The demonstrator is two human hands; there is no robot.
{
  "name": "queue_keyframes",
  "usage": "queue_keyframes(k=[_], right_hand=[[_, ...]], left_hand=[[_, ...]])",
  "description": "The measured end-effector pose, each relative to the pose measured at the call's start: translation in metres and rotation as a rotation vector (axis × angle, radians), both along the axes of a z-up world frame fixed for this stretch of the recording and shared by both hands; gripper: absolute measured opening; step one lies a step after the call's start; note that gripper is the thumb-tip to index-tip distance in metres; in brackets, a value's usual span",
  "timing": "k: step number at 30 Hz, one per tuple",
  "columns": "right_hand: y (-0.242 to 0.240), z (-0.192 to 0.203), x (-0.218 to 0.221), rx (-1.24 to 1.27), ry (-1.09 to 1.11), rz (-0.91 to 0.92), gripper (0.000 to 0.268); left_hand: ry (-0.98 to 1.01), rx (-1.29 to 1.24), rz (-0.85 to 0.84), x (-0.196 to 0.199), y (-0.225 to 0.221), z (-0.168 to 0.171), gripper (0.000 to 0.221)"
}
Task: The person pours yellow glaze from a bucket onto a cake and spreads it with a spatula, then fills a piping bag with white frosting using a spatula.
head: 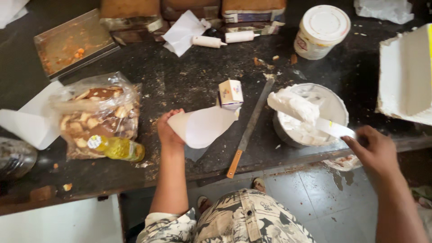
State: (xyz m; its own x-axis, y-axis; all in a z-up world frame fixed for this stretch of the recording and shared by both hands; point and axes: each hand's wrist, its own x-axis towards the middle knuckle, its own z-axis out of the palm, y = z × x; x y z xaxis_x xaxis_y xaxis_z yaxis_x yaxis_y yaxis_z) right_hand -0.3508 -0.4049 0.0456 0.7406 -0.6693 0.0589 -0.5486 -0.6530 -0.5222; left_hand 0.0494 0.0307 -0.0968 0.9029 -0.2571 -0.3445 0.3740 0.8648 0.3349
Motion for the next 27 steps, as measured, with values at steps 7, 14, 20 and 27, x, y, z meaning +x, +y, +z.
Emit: queue_keyframes(k=[7,14,20,27], right_hand=[[0.071,0.058,0.001,0.118,-0.026,0.083,0.039],[0.116,0.092,0.045,-0.369,0.168,0.348,0.050],[0.193,0.047,0.073,-0.675,-0.081,0.441,0.041],[0.221,0.023,0.092,-0.311,-0.002,0.499,0.027]], left_hand=[[0.003,0.002,0.021,0.003,-0.015,-0.030,0.013],[0.275,0.043,-0.151,-0.053,-0.048,0.032,0.012],[0.049,0.137,-0.190,-0.083,-0.072,0.056,0.015],[0.052,0.129,-0.201,-0.140,-0.062,0.126,0.053]])
